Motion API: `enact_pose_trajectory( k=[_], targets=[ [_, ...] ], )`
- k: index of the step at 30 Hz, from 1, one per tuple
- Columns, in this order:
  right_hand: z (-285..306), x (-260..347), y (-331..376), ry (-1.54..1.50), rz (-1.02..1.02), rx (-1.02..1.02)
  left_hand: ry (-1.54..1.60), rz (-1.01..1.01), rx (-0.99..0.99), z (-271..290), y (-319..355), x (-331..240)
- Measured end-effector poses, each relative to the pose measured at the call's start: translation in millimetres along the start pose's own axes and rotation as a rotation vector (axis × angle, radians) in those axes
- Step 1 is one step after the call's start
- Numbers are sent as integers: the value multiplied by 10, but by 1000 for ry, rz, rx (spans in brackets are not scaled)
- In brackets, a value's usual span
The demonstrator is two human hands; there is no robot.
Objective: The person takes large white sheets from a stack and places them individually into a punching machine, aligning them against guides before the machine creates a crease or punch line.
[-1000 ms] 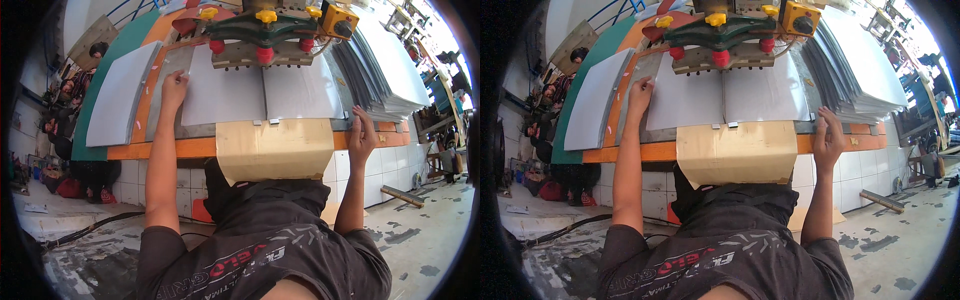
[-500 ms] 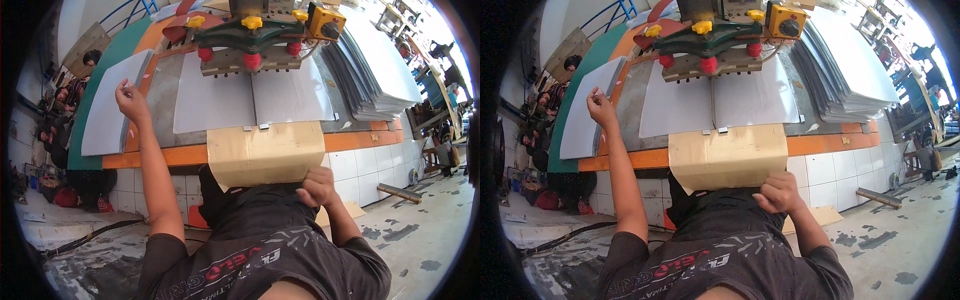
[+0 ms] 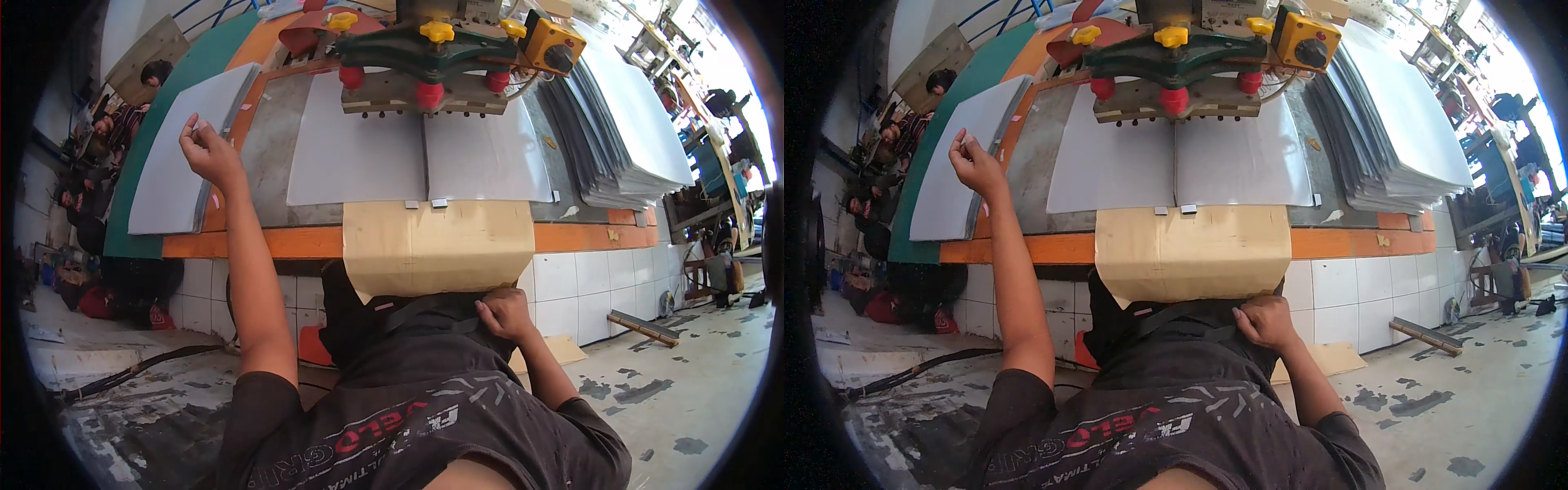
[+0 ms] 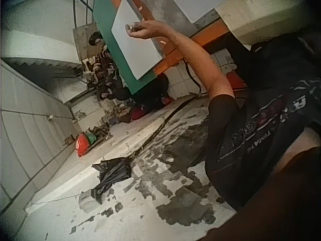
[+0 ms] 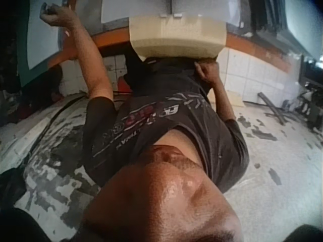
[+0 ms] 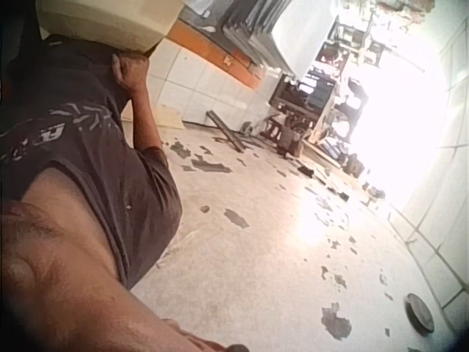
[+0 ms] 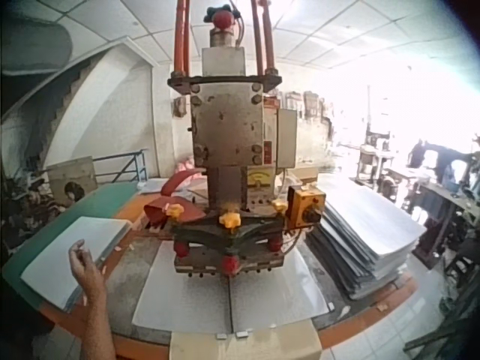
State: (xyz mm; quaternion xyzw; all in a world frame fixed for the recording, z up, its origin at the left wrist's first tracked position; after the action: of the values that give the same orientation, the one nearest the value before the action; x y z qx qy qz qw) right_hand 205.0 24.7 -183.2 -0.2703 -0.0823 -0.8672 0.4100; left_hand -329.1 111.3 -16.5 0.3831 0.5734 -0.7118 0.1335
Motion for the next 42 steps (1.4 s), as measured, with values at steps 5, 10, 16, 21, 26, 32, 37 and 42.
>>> enact_pose_trajectory(
  k=[5,10,16,21,26,32,37,42],
  targets=[
    [-103,-64,18,39,-24,-118,57,18,-54,55,-9,25],
    [-124,-119,39,46,-16,-218,67,29,-52,30,-37,74],
    [-92,-83,14,91,-16,-213,69,58,-15,1,5,-2],
    [-97,-92,16,34,-12,-243,69,42,-11,4,-1,-10],
    [-89,-86,21,61,-18,-249,36,27,-17,12,-8,12],
    [-74,-66,10,21,-6,-283,72,42,-9,-1,5,-26],
    [-108,-112,29,72,-28,-230,54,45,-11,13,5,-43],
    [-108,-111,39,60,-14,-243,60,40,-45,28,7,-27]
  ],
)
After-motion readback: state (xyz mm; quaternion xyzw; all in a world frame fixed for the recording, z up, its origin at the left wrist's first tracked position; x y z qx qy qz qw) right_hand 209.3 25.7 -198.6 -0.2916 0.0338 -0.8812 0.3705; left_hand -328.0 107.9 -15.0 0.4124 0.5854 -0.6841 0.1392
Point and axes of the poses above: each hand's wrist, its own y-axis away from the middle knuckle, its own z-axis out of the back of the hand, x = y × z, the point moved 6 cm from there along -y, towards the middle knuckle, and after that the axes turned 12 degrees about x, right-handed, at the moved point
